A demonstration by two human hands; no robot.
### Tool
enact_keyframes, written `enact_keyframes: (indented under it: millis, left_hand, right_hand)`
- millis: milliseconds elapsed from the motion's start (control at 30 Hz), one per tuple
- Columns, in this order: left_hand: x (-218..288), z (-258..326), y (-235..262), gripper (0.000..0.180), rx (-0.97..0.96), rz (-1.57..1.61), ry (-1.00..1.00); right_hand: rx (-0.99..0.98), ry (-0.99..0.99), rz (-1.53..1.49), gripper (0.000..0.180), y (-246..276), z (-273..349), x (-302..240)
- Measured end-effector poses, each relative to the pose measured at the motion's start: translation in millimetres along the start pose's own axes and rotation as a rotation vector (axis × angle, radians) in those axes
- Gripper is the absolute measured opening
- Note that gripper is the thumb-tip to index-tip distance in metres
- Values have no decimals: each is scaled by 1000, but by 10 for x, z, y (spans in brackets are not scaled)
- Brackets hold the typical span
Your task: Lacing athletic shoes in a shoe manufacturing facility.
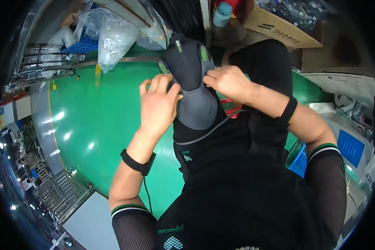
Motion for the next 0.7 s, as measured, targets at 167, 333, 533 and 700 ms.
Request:
enact_keyframes:
  millis: [167,333,533,700]
  left_hand:
    - [46,-248,16,32,-184,101,-344]
    - [-84,-214,-185,30,-360,148,-395]
    - [-125,-201,-104,26,-313,-8,-299]
    - [-203,-275,-167,20,-329,216,-60]
  right_hand:
    - [28,317,-75,33,365,-259,100]
    - [-107,307,-34,26,52,-326,5]
    - [-250,91,-291,27,216,-406,250]
    - [-232,-13,-286,23,136,-418,312]
Point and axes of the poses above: each hand's wrist, its own z-axis away from the middle knuckle, its own y-axis out of the back of the hand, x = y × z, the point moved 7 cm from there along -z, towards the middle knuckle, and after that the axes turned 6 degrees about y, right-handed, at the moved point
